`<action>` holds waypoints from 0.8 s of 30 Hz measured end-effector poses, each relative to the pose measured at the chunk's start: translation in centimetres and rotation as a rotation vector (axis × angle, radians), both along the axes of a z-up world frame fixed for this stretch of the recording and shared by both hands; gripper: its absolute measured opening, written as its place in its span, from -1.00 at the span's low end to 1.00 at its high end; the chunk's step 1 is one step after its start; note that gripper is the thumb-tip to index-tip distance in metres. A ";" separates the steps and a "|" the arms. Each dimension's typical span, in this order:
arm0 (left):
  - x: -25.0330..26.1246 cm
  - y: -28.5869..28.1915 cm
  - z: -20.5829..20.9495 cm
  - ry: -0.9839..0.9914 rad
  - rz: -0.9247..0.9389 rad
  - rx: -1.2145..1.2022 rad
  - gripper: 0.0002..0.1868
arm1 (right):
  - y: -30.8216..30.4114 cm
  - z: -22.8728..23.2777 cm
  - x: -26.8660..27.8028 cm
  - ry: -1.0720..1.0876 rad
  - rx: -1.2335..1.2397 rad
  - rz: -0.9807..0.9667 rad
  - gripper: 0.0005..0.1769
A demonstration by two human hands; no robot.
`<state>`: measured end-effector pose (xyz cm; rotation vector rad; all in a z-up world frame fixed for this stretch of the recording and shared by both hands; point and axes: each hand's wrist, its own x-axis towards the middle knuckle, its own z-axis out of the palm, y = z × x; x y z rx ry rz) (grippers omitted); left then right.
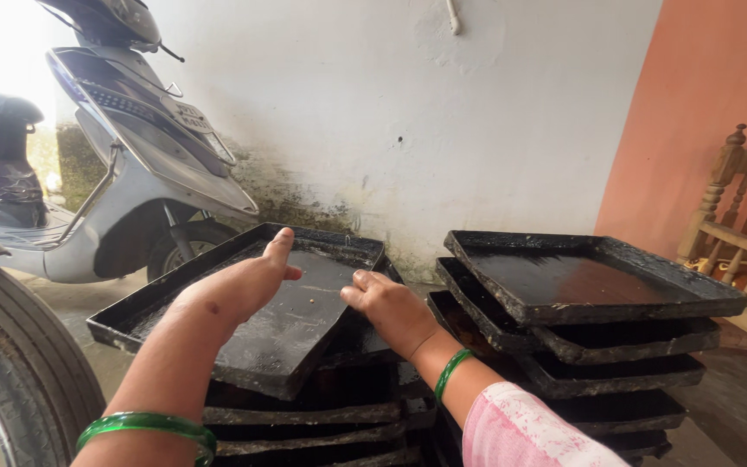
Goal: The person repeatedly wipes the surface of black rectangular trays using a cloth and a small metal cup containing liquid. After wiping each tray, the person stacks it on a growing pile. The process is repeated for multiple trays in a consistent sequence.
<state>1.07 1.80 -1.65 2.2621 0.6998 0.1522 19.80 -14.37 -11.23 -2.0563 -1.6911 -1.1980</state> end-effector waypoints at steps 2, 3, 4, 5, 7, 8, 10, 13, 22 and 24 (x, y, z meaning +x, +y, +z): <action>0.1 -0.1 -0.1 0.001 -0.010 -0.013 -0.15 | 0.3 -0.1 0.5 -0.024 0.028 0.003 -0.69; 0.1 -0.1 -0.1 0.009 -0.015 0.008 -0.15 | 0.5 -0.2 0.7 0.010 -0.011 -0.020 -0.70; 0.2 -0.1 -0.1 0.016 -0.023 0.029 -0.15 | 0.5 -0.1 0.9 0.042 -0.050 -0.046 -0.70; 0.4 -0.1 -0.1 0.023 -0.031 0.051 -0.15 | 0.6 -0.1 1.0 0.074 -0.088 -0.072 -0.70; 0.6 0.0 -0.3 0.010 -0.038 0.058 -0.13 | 0.7 0.0 0.9 0.113 -0.074 -0.058 -0.70; 0.6 0.1 -0.4 0.004 -0.041 0.061 -0.12 | 0.7 0.1 0.7 0.133 -0.067 -0.050 -0.71; 0.6 0.3 -0.5 0.019 -0.036 0.078 -0.11 | 0.6 0.7 -0.1 0.247 -0.097 -0.076 -0.77; 0.6 0.6 -0.5 0.033 -0.016 0.087 -0.11 | 0.6 2.7 -2.0 0.364 -0.148 -0.173 -0.66; -0.1 2.4 0.0 -0.109 0.106 -0.051 -0.13 | 1.6 5.8 -12.6 0.917 -0.231 0.048 -0.66; -0.2 2.4 0.0 -0.101 0.123 -0.051 -0.13 | 2.0 5.6 -14.4 0.819 -0.355 -0.021 -0.54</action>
